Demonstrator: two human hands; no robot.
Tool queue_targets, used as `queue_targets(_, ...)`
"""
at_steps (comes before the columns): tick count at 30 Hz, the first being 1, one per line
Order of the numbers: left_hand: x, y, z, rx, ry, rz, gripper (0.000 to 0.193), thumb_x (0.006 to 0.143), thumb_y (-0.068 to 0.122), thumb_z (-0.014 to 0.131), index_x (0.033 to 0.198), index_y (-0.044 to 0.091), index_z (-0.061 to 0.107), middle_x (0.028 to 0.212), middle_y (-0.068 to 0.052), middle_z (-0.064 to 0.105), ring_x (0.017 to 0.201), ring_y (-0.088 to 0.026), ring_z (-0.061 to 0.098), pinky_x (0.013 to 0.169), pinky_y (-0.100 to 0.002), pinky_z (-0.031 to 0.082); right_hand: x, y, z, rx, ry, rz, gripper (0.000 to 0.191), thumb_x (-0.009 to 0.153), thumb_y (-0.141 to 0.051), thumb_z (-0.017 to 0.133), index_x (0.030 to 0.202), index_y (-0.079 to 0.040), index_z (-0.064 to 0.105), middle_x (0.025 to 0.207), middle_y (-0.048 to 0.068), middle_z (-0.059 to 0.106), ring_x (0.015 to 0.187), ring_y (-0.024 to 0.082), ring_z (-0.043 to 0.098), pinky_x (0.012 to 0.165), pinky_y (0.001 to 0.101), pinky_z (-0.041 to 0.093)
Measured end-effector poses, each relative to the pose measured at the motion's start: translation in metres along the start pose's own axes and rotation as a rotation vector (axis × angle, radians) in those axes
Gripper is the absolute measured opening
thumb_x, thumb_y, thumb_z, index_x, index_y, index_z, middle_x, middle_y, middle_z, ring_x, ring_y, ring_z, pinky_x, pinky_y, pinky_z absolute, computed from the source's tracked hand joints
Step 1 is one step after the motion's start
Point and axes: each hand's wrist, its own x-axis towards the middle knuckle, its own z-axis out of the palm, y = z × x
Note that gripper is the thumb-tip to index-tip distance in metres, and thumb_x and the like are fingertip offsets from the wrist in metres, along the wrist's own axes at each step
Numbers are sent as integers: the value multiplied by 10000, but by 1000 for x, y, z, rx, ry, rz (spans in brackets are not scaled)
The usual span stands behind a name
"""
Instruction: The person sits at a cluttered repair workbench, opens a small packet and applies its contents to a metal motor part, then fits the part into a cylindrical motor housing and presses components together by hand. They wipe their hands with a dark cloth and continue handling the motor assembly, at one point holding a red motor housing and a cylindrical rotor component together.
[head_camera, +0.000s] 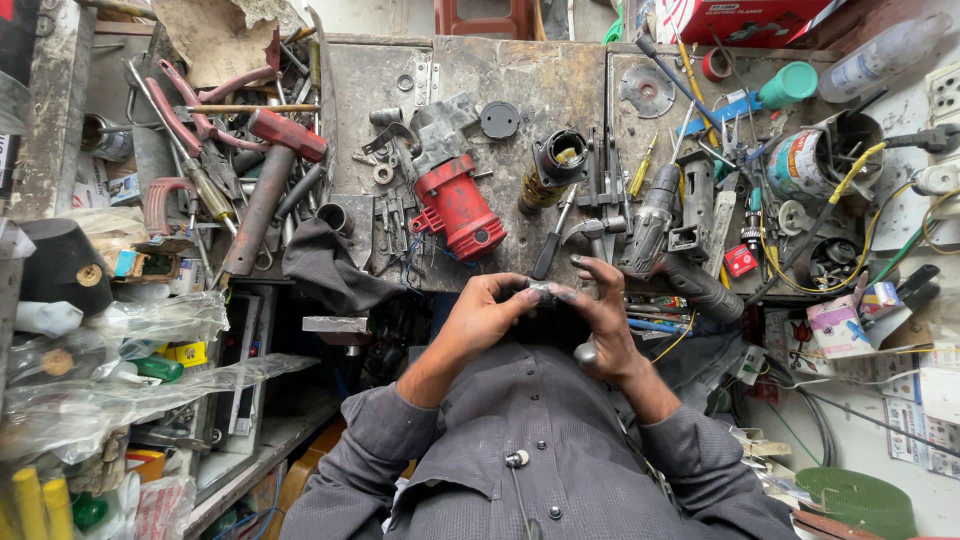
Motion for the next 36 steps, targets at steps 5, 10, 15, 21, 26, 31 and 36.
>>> queue_targets(5, -1, 7, -9, -99, -8, -149, 310, 960, 286, 704, 1085, 4, 739, 752, 10, 666, 545, -18, 493, 452, -190, 351, -3, 4, -8, -441, -52, -316, 613, 950, -733, 496, 1363, -305, 645, 1405, 112, 416, 1362, 340, 403, 1123, 569, 393)
queue_targets(10, -1, 9, -10, -144, -54, -161, 337, 980, 330, 677, 1053, 6, 736, 746, 7, 660, 544, -23, 505, 432, -192, 356, -10, 12, -5, -441, 20, -327, 633, 893, -738, 531, 1359, -322, 634, 1391, 110, 389, 1380, 336, 364, 1115, 581, 392)
queue_targets(15, 0, 9, -9, -204, -87, -189, 348, 997, 338, 670, 1042, -2, 727, 742, -8, 654, 553, -28, 521, 440, -194, 376, -15, 25, 0, -562, 2, -350, 554, 934, -735, 585, 1339, -362, 642, 1392, 92, 405, 1380, 326, 370, 1125, 569, 390)
queue_targets(21, -1, 9, -7, -155, -79, -198, 321, 970, 304, 687, 1075, 4, 731, 755, 1, 664, 552, -24, 518, 435, -189, 363, -13, 21, -2, -437, 63, -281, 704, 925, -777, 499, 1357, -235, 619, 1433, 145, 378, 1389, 371, 380, 1124, 601, 370)
queue_targets(26, 1, -1, -1, -37, -109, -93, 279, 945, 217, 739, 1103, -13, 732, 824, 15, 687, 658, -24, 548, 571, -190, 422, 0, 10, -2, -342, 13, -176, 765, 939, -796, 413, 1320, -172, 639, 1450, 162, 413, 1394, 389, 401, 1150, 563, 360)
queue_targets(31, 1, -9, 0, -42, -98, -22, 275, 921, 155, 759, 1116, -35, 723, 908, 2, 719, 805, -48, 612, 735, -221, 503, 1, 0, 1, -155, 55, 102, 813, 967, -799, 255, 1211, -136, 659, 1502, 187, 447, 1428, 388, 420, 1217, 524, 335)
queue_targets(36, 0, -4, 4, -46, -3, 84, 345, 852, 94, 786, 1161, -26, 690, 1007, -18, 738, 908, -58, 654, 834, -247, 549, -11, 1, 10, 321, 49, 293, 990, 986, -836, 185, 1351, -11, 593, 1562, 207, 383, 1395, 319, 447, 1209, 458, 323)
